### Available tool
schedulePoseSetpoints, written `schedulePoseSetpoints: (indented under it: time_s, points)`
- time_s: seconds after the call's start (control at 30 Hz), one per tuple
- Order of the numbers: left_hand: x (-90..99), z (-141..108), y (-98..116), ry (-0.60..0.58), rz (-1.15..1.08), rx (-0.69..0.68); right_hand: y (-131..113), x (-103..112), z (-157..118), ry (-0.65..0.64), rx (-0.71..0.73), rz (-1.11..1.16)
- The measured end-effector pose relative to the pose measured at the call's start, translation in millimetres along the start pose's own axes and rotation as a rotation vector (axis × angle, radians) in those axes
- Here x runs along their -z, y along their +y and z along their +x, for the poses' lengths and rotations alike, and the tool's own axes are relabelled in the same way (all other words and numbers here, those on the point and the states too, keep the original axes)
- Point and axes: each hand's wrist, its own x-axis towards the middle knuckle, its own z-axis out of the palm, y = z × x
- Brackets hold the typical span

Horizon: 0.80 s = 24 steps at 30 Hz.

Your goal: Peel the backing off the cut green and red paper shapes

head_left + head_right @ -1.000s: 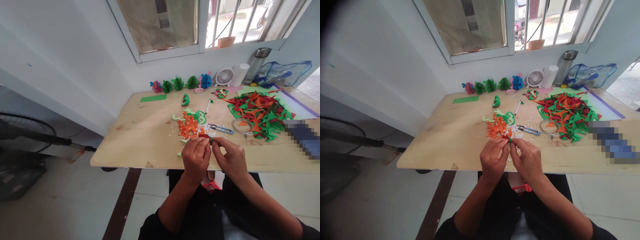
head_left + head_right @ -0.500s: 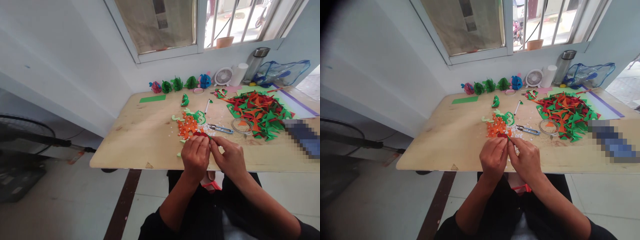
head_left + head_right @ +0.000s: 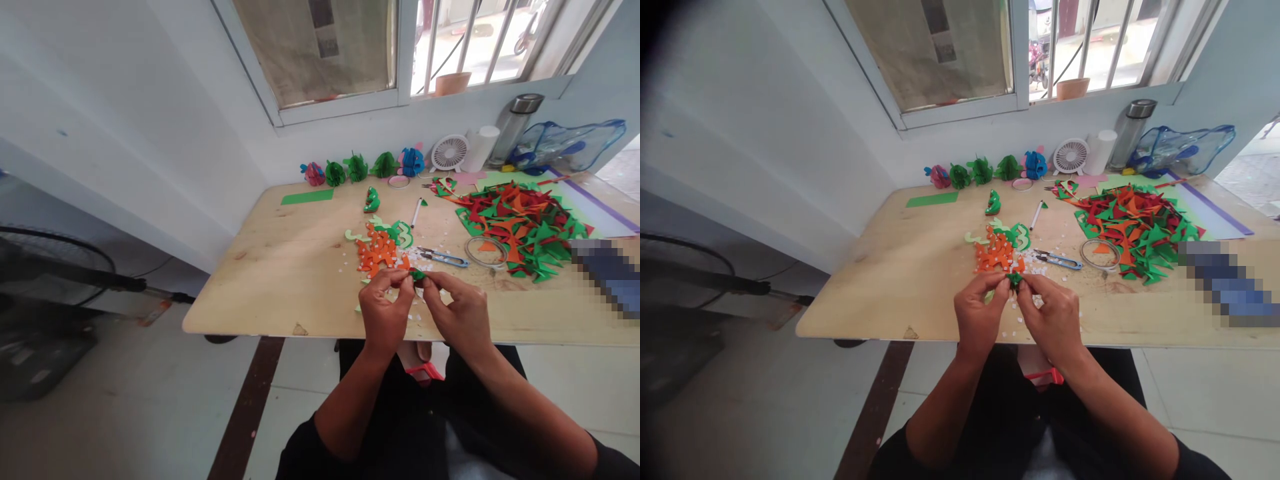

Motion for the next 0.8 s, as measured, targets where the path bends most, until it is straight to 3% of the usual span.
schedulePoseSetpoints:
  time_s: [0.2, 0.4, 0.8]
  points:
    - [1.2, -1.2, 0.8, -0.053, 0.048, -0.043, 0.9, -2.3, 0.2, -0.013, 0.045, -0.049]
    - [-1.3, -0.8, 1.2, 0.002, 0.104, -0.081, 1.9, -3.7, -0.5, -0.033, 0.091, -0.12]
    - [-2.4, 4.3, -4.6, 0.022, -0.442, 0.441, -3.7, 0.7, 2.2, -0.065, 0.05, -0.019]
